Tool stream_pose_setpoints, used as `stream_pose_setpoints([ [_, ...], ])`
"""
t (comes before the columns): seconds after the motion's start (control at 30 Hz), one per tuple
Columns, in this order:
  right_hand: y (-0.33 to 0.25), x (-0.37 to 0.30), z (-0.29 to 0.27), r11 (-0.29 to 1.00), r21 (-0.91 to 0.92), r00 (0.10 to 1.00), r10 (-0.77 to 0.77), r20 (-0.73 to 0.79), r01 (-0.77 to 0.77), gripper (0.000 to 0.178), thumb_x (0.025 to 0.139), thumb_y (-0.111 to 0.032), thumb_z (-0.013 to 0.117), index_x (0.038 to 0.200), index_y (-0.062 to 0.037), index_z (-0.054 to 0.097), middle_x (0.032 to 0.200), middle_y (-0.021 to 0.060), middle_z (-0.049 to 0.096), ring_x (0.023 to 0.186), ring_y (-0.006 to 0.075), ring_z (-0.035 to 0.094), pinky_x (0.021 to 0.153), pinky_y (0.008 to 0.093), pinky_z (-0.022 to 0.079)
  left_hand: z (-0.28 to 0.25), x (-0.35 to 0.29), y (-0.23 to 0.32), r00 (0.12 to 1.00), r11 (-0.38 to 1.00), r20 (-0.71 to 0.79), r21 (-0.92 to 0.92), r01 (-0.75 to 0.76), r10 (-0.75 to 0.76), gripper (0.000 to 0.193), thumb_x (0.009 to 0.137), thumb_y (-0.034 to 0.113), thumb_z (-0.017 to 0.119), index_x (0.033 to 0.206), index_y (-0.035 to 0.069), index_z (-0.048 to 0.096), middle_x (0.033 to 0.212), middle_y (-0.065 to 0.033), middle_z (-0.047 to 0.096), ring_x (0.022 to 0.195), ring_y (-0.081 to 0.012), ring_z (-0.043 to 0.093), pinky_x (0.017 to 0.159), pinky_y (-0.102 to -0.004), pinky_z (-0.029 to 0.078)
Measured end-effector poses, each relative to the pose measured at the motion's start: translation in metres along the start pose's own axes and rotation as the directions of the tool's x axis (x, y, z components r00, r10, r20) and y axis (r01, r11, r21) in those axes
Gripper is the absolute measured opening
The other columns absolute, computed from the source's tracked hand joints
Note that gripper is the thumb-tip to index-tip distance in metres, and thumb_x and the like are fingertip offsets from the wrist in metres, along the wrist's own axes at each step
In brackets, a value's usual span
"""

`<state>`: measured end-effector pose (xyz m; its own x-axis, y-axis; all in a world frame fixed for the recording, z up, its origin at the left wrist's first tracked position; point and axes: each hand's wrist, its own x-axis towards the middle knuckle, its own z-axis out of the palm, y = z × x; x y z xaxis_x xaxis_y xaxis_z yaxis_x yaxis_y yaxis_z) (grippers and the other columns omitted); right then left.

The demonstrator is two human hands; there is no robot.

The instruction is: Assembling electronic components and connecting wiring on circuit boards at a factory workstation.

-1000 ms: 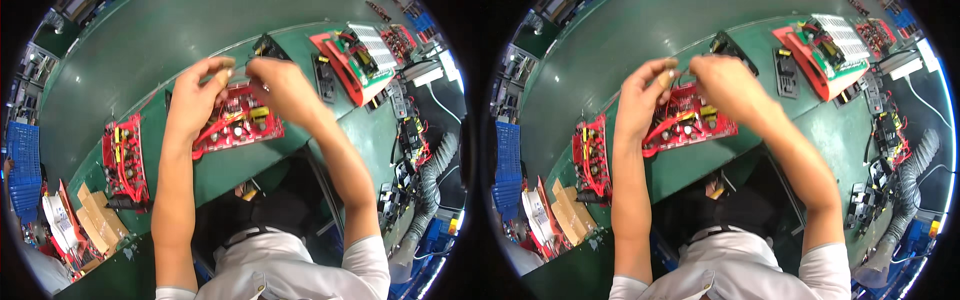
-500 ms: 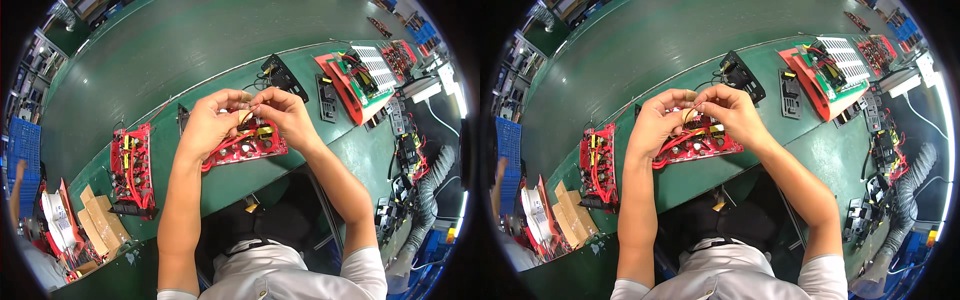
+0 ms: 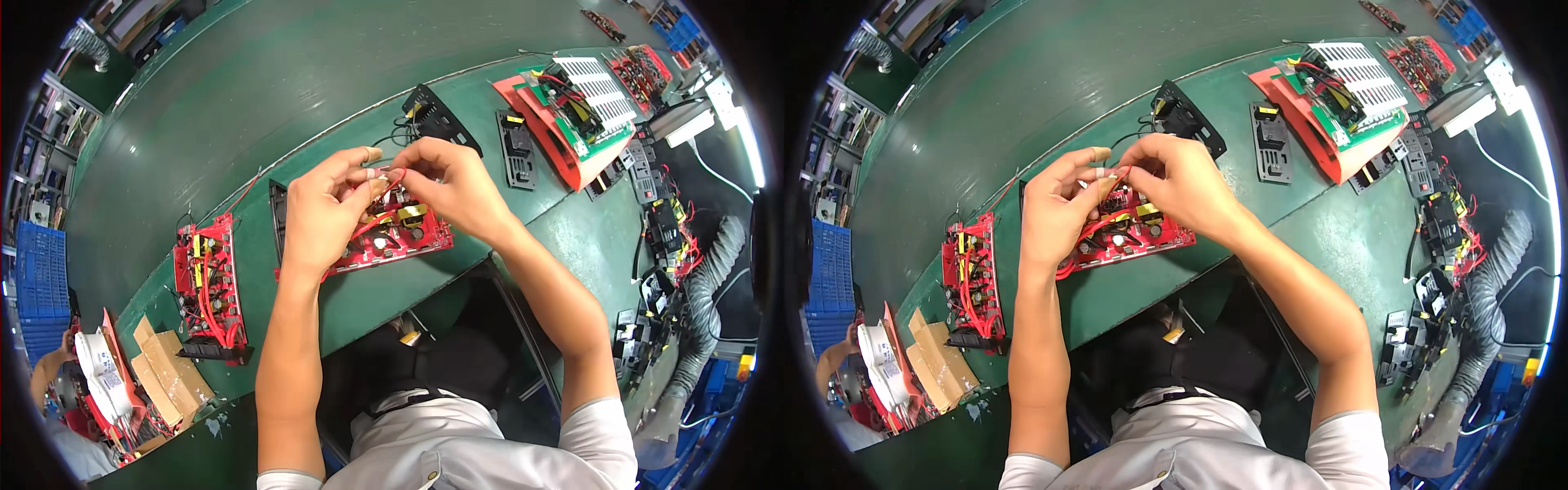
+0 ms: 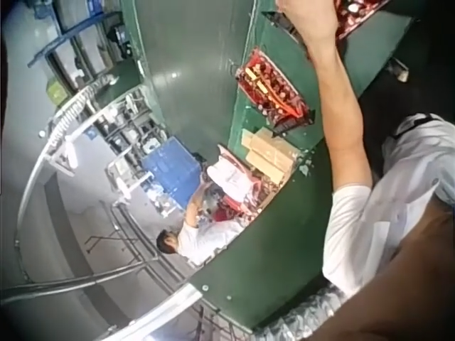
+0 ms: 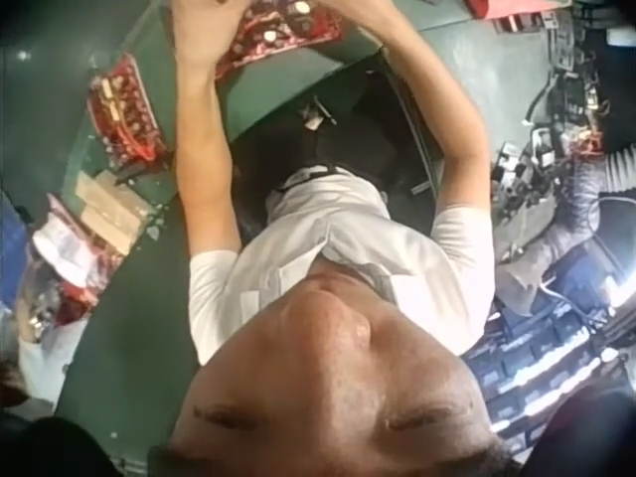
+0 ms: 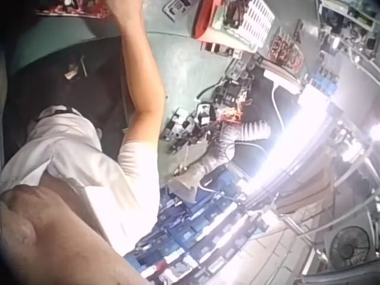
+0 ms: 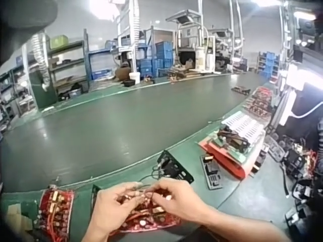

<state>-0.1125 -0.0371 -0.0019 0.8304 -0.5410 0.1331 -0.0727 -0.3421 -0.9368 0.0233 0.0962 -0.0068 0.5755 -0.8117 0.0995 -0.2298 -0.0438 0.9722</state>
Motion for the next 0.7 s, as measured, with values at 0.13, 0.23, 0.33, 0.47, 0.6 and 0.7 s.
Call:
stream_pose_setpoints([
  [0.13, 0.006, 0.003, -0.006, 0.991, 0.131, 0.999, 0.026, -0.027, -0.022, 0.013, 0.093, -0.007, 0.068, 0.101, 0.0029, 0.067, 0.089, 0.0021, 0.068, 0.083, 0.0048, 0.061, 0.073, 0.0239, 0.051, 0.000, 0.002, -0.002, 0.999, 0.997, -0.010, -0.073, 0.033, -0.033, 0.034, 0.087, -0.003, 0.067, 0.121, -0.002, 0.067, 0.092, -0.0081, 0.074, 0.061, -0.0024, 0.055, 0.055, -0.0202, 0.048],
  [0.23, 0.002, 0.002, -0.007, 0.993, -0.064, 0.995, -0.096, 0.015, 0.097, 0.016, 0.092, -0.006, 0.067, 0.105, 0.0035, 0.066, 0.090, 0.0043, 0.070, 0.083, 0.0086, 0.063, 0.076, 0.0269, 0.053, 0.001, 0.000, 0.002, 0.999, 0.995, 0.010, -0.087, 0.051, -0.051, 0.034, 0.088, -0.003, 0.066, 0.122, -0.002, 0.065, 0.093, -0.0081, 0.074, 0.062, -0.0021, 0.055, 0.056, -0.0199, 0.048],
  [0.33, -0.002, 0.000, -0.006, 0.993, -0.048, 0.994, -0.106, 0.041, 0.108, 0.016, 0.091, -0.004, 0.066, 0.105, 0.0039, 0.067, 0.092, 0.0074, 0.072, 0.083, 0.0117, 0.065, 0.077, 0.0293, 0.054, 0.002, 0.000, 0.004, 0.998, 0.994, 0.003, -0.085, 0.064, -0.064, 0.034, 0.088, -0.003, 0.067, 0.123, -0.003, 0.065, 0.093, -0.0078, 0.074, 0.063, -0.0017, 0.054, 0.057, -0.0198, 0.048],
  [0.47, -0.001, -0.001, -0.001, 0.980, -0.104, 0.985, -0.172, -0.012, 0.170, 0.013, 0.091, -0.004, 0.066, 0.102, 0.0031, 0.068, 0.089, 0.0088, 0.072, 0.082, 0.0131, 0.067, 0.077, 0.0294, 0.054, 0.002, 0.001, 0.005, 0.998, 0.997, 0.007, -0.037, 0.067, -0.067, 0.035, 0.088, -0.001, 0.069, 0.122, -0.002, 0.066, 0.094, -0.0071, 0.073, 0.063, -0.0018, 0.052, 0.057, -0.0200, 0.046],
  [0.6, 0.000, -0.003, 0.005, 0.975, -0.137, 0.980, -0.185, -0.080, 0.173, 0.013, 0.092, -0.005, 0.066, 0.101, 0.0034, 0.068, 0.088, 0.0094, 0.072, 0.080, 0.0139, 0.067, 0.076, 0.0291, 0.053, -0.001, 0.001, -0.001, 0.998, 0.998, 0.004, 0.020, 0.064, -0.064, 0.034, 0.088, 0.000, 0.070, 0.122, -0.001, 0.066, 0.094, -0.0066, 0.072, 0.064, -0.0021, 0.052, 0.057, -0.0209, 0.046],
  [0.7, 0.001, -0.002, 0.003, 0.971, -0.169, 0.979, -0.185, -0.091, 0.168, 0.014, 0.091, -0.007, 0.066, 0.101, 0.0037, 0.067, 0.087, 0.0091, 0.071, 0.078, 0.0138, 0.066, 0.074, 0.0288, 0.053, 0.003, 0.000, 0.004, 0.996, 0.995, -0.025, -0.059, 0.079, -0.081, 0.034, 0.088, 0.003, 0.073, 0.121, -0.001, 0.066, 0.090, -0.0048, 0.071, 0.065, -0.0031, 0.053, 0.061, -0.0210, 0.047],
])
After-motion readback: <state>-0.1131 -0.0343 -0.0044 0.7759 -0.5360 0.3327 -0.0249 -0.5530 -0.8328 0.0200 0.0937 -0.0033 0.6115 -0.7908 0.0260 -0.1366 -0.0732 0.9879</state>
